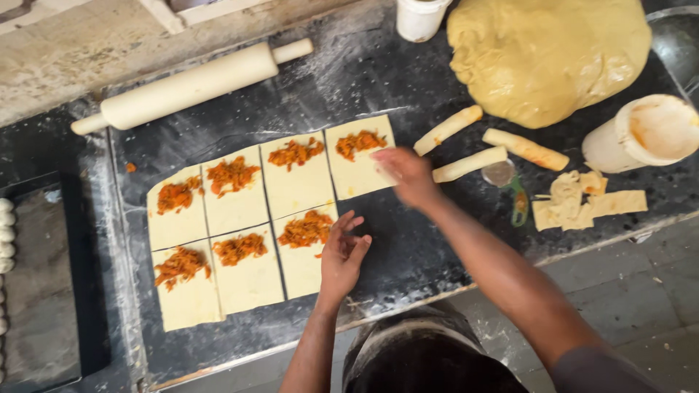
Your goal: The person prepares pastries by placing a filling onto squares of dough on a table, rolling each square into a cylinder around the filling, and setting the completed rolls aside.
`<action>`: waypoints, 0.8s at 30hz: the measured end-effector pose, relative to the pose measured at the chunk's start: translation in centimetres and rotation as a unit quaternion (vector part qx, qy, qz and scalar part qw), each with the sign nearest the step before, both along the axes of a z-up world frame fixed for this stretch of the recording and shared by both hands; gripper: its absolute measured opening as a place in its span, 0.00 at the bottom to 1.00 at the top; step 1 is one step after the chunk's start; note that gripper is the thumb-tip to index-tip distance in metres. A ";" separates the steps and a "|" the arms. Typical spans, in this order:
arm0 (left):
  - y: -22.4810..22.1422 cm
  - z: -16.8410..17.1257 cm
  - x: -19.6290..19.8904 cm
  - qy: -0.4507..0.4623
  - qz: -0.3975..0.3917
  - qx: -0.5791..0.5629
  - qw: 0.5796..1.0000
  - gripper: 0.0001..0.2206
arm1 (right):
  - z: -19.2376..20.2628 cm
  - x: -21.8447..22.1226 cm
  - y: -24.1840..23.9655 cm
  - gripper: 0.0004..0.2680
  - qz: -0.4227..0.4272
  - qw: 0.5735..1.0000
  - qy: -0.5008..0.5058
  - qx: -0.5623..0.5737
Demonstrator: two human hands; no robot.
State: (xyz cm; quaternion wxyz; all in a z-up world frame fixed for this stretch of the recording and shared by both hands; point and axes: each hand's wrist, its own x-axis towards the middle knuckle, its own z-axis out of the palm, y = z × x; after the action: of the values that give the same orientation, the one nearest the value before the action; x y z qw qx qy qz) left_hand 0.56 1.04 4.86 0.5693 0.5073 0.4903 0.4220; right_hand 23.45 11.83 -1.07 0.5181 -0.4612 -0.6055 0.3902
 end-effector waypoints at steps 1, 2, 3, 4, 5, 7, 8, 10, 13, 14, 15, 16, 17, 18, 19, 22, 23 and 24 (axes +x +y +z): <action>0.1 0.0 -0.9 0.001 0.010 -0.005 1.000 0.27 | 0.2 -3.3 -0.6 0.15 0.017 0.990 -0.142 0.018; 0.2 0.1 -1.8 -0.007 0.012 0.001 1.000 0.26 | 0.6 -5.7 -1.0 0.21 0.035 0.958 -0.283 0.039; 0.1 0.2 -2.8 -0.016 0.013 0.008 1.000 0.26 | 1.1 -7.2 -1.5 0.25 0.046 0.927 -0.368 0.061; -0.2 0.3 -3.8 -0.025 0.012 0.011 1.000 0.25 | 1.3 -8.4 -2.2 0.29 0.056 0.888 -0.450 0.078; -0.6 0.3 -4.8 -0.010 0.020 0.017 1.000 0.25 | 1.5 -8.9 -2.5 0.33 0.065 0.842 -0.528 0.095; -1.4 0.3 -6.4 0.019 0.034 0.029 0.999 0.24 | 1.5 -8.4 -2.8 0.30 0.070 0.892 -0.447 -0.011; -1.6 0.4 -7.1 0.020 0.038 0.029 0.999 0.24 | 1.3 -7.9 -2.6 0.29 0.073 0.910 -0.404 -0.064; -1.8 0.4 -7.9 0.019 0.045 0.029 0.998 0.23 | 0.9 -6.5 -2.3 0.30 0.035 0.870 -0.491 -0.028; -1.6 0.4 -8.3 0.026 0.038 0.000 0.999 0.22 | 0.5 -5.1 -1.8 0.31 0.055 0.843 -0.530 -0.072; -1.5 0.4 -8.3 0.021 0.032 0.006 0.999 0.22 | 0.5 -4.7 -1.7 0.30 0.076 0.840 -0.528 -0.102; -1.5 0.4 -8.1 0.016 0.026 0.011 0.999 0.21 | 0.6 -4.3 -1.7 0.30 0.048 0.860 -0.499 -0.089; -1.5 0.4 -8.0 0.012 0.020 0.016 1.000 0.21 | 0.8 -4.1 -1.7 0.30 0.020 0.880 -0.469 -0.075; -1.6 0.5 -7.9 0.009 0.021 0.015 1.000 0.21 | 1.0 -3.9 -1.8 0.30 -0.008 0.897 -0.438 -0.062; -1.6 0.6 -7.8 0.007 0.021 0.016 1.000 0.20 | 1.1 -3.8 -1.8 0.30 0.001 0.878 -0.479 -0.014; -1.5 0.7 -7.7 0.006 0.021 0.018 1.000 0.20 | 1.3 -3.8 -1.8 0.30 0.011 0.854 -0.518 0.033; -1.8 0.9 -7.2 0.007 0.024 0.029 0.999 0.19 | 1.0 -4.2 -2.1 0.25 0.015 0.790 -0.612 0.015; -1.6 1.0 -7.0 0.004 0.025 0.032 0.999 0.19 | 1.0 -4.2 -1.9 0.23 0.011 0.769 -0.640 -0.014; -1.7 1.1 -6.9 0.002 0.027 0.033 0.999 0.19 | 0.9 -4.4 -1.9 0.19 0.034 0.795 -0.604 0.034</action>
State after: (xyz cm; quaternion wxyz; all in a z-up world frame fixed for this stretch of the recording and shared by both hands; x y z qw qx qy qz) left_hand -6.29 -0.65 5.92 0.5394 0.5131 0.4907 0.4527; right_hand 19.02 9.93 -0.14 0.0484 -0.5642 -0.8237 0.0285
